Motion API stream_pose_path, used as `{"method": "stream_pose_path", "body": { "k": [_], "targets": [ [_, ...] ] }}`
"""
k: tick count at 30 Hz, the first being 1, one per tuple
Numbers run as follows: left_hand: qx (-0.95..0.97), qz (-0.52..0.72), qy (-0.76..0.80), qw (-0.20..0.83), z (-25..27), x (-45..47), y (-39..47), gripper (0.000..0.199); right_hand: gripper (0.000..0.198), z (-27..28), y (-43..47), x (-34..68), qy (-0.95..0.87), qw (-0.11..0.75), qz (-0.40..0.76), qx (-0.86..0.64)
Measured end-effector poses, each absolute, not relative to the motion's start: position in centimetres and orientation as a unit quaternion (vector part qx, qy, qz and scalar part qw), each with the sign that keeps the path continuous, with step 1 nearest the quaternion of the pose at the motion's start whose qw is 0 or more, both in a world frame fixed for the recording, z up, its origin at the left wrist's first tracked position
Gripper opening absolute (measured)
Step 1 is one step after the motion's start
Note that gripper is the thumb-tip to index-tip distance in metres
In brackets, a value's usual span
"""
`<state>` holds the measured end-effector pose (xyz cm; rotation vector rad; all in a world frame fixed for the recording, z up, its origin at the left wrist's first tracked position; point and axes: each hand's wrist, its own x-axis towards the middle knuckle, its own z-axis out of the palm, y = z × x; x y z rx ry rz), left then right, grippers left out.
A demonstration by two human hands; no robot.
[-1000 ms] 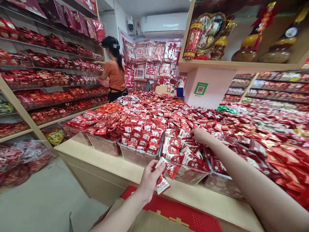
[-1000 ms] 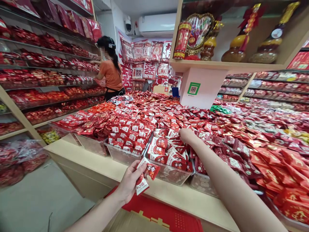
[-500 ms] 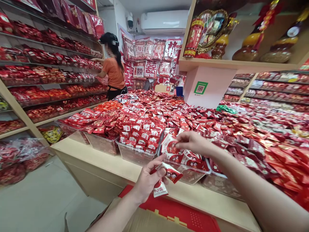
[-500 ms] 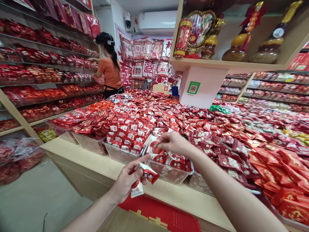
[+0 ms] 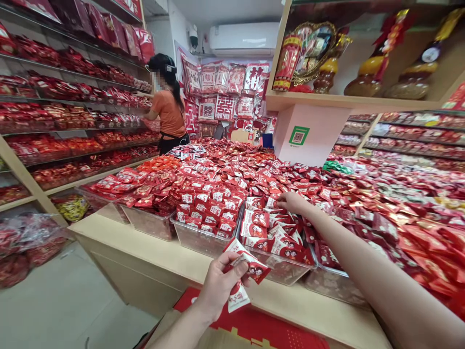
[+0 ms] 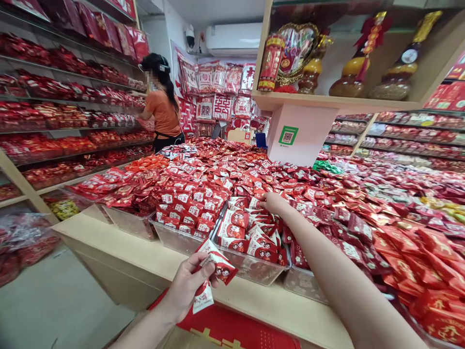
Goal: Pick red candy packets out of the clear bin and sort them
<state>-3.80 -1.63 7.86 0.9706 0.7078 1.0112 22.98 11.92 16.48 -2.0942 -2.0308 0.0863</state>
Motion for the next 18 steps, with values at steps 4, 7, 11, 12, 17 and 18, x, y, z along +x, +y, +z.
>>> {"method": "stream_pose_path", "body": {
  "k": [4,7,11,12,17,18],
  "targets": [
    [0.442,0.445,0.328,0.707,7.5,-3.8,-1.5,0.026,0.022,15.5,12.6,23.4,-0.731,0.078,0.051,-0.676],
    [0.442,0.441,0.330,0.708,7.4,-3.8,-1.4,0.028,0.022,15.7,12.6,23.4,-0.746,0.059,0.050,-0.662],
    [0.445,0.436,0.334,0.707,7.4,-3.8,-1.5,0.029,0.022,16.4,12.7,22.8,-0.745,0.052,0.025,-0.665],
    [0.444,0.436,0.334,0.708,7.4,-3.8,-1.5,0.029,0.023,16.6,12.7,22.4,-0.745,0.057,0.016,-0.664],
    [0.441,0.433,0.336,0.710,7.7,-3.8,-1.6,0.031,0.027,17.2,13.3,19.3,-0.772,0.071,-0.024,-0.631],
    [0.442,0.431,0.336,0.711,7.7,-3.8,-1.6,0.031,0.025,17.2,13.4,18.7,-0.779,0.063,-0.027,-0.623]
  ]
}}
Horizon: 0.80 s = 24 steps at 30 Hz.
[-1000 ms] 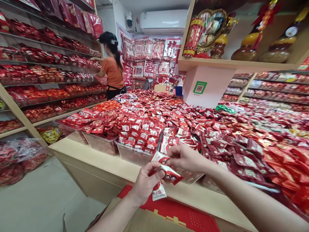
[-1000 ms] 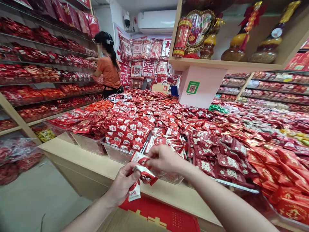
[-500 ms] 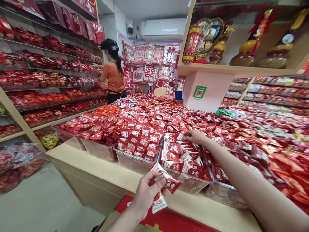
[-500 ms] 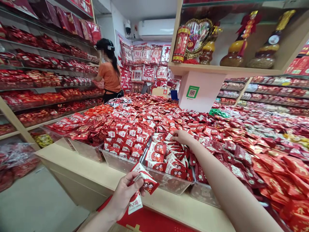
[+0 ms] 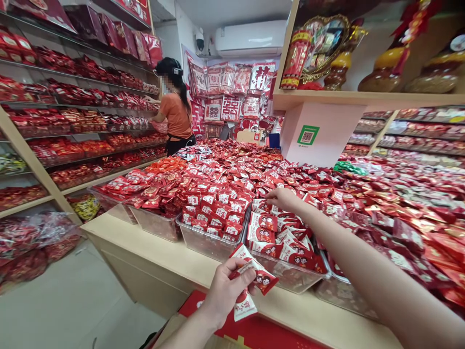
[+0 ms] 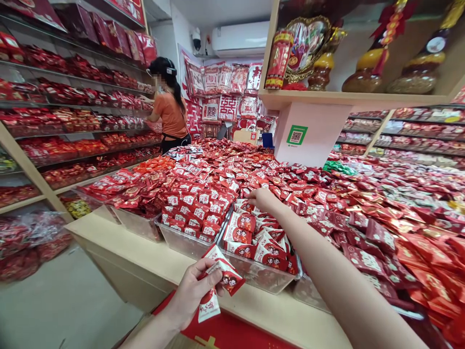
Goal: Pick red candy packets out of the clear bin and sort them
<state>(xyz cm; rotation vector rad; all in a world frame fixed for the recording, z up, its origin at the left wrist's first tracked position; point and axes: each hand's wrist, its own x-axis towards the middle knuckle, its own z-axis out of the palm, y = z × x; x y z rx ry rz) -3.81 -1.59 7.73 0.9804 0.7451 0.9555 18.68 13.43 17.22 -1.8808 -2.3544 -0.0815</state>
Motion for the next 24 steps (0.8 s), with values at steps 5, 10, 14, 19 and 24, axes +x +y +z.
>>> {"method": "stream_pose_path", "body": {
  "k": [5,10,14,19,24],
  "targets": [
    [0.433,0.432,0.344,0.712,7.9,-3.6,-1.9,0.033,0.017,16.8,14.2,17.6,-0.779,0.011,-0.048,-0.625],
    [0.443,0.419,0.345,0.713,7.8,-3.7,-2.1,0.033,0.016,17.2,14.1,17.9,-0.767,-0.021,-0.049,-0.639],
    [0.448,0.416,0.343,0.713,7.8,-3.9,-1.9,0.033,0.021,17.7,13.1,17.0,-0.776,-0.011,-0.057,-0.628],
    [0.452,0.412,0.344,0.712,8.0,-3.9,-1.9,0.034,0.014,17.3,12.2,16.0,-0.794,-0.052,-0.011,-0.605],
    [0.454,0.408,0.336,0.717,7.5,-3.9,-1.8,0.033,0.018,17.2,12.6,17.5,-0.781,-0.056,0.015,-0.622]
  ]
}}
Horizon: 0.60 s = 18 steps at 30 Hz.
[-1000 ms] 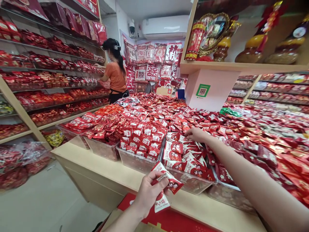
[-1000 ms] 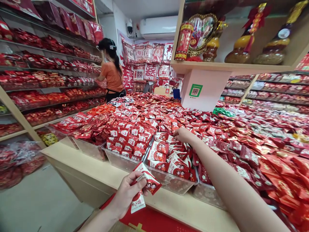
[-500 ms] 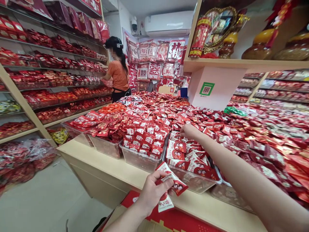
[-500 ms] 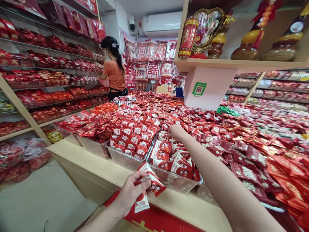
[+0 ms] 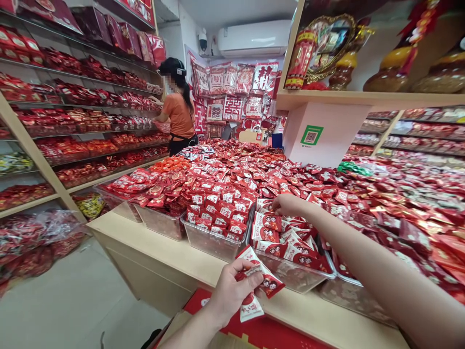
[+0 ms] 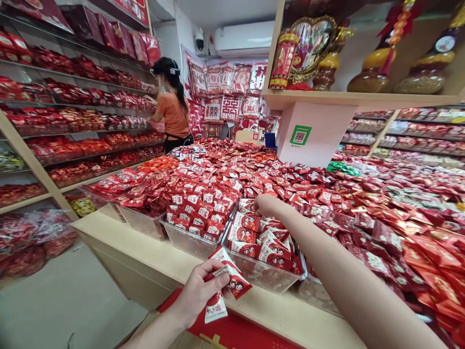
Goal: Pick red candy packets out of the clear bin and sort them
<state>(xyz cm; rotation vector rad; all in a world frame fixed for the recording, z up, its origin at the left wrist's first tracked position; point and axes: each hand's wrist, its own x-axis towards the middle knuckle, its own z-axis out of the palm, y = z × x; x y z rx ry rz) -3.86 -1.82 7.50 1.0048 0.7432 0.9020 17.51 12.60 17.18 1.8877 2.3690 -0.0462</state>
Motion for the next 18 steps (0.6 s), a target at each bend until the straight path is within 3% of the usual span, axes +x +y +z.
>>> {"method": "stream_pose_path", "body": {
  "k": [11,18],
  "targets": [
    [0.462,0.399,0.339,0.716,7.0,-3.8,-1.7,0.032,0.017,17.4,12.1,19.5,0.779,0.021,-0.034,0.626],
    [0.465,0.396,0.339,0.716,7.0,-3.9,-1.6,0.031,0.013,16.7,12.3,17.1,0.772,0.092,0.008,0.629]
  ]
}}
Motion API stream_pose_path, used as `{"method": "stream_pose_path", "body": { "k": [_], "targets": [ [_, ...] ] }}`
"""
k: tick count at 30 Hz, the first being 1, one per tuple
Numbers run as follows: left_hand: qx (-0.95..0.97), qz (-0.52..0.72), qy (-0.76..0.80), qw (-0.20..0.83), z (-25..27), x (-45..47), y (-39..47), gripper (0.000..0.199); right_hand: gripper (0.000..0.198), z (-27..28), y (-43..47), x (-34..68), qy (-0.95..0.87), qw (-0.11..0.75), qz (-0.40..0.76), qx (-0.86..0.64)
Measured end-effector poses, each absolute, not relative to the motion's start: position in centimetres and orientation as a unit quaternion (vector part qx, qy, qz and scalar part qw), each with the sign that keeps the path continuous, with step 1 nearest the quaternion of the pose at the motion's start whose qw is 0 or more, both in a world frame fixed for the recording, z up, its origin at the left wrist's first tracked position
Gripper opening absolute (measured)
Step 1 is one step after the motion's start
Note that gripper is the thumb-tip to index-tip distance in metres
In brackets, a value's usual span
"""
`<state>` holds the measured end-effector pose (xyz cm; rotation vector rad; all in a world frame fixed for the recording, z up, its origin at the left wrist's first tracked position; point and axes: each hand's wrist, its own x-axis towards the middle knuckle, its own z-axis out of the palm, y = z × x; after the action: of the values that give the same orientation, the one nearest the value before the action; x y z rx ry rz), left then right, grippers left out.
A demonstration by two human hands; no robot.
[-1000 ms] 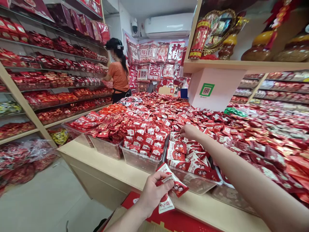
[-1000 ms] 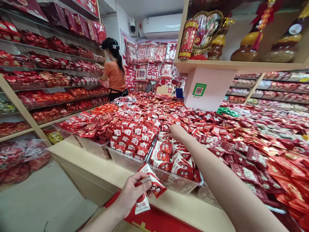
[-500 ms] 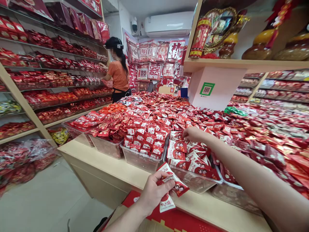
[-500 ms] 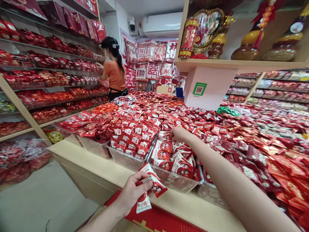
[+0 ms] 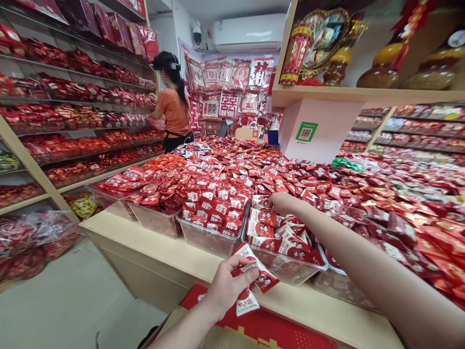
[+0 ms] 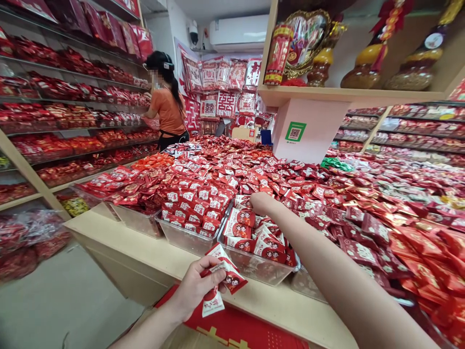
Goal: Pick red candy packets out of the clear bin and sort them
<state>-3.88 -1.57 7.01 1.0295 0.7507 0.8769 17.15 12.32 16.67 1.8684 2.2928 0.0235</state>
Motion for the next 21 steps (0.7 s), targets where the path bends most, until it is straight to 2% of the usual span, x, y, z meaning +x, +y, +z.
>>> {"method": "stream_pose_path", "body": {
  "k": [4,9,15,21],
  "targets": [
    [0.463,0.402,0.341,0.712,7.4,-3.9,-1.8,0.032,0.018,16.4,12.6,16.8,0.770,0.121,0.026,0.626],
    [0.477,0.395,0.351,0.703,7.5,-4.1,-1.7,0.032,0.020,16.9,13.1,17.2,0.773,0.113,0.030,0.624],
    [0.476,0.402,0.336,0.706,7.1,-4.2,-1.6,0.029,0.013,16.8,13.4,17.2,0.770,0.059,0.027,0.634],
    [0.474,0.396,0.324,0.717,7.0,-4.0,-1.6,0.029,0.018,18.3,12.0,19.2,0.756,-0.010,0.027,0.654]
  ]
}}
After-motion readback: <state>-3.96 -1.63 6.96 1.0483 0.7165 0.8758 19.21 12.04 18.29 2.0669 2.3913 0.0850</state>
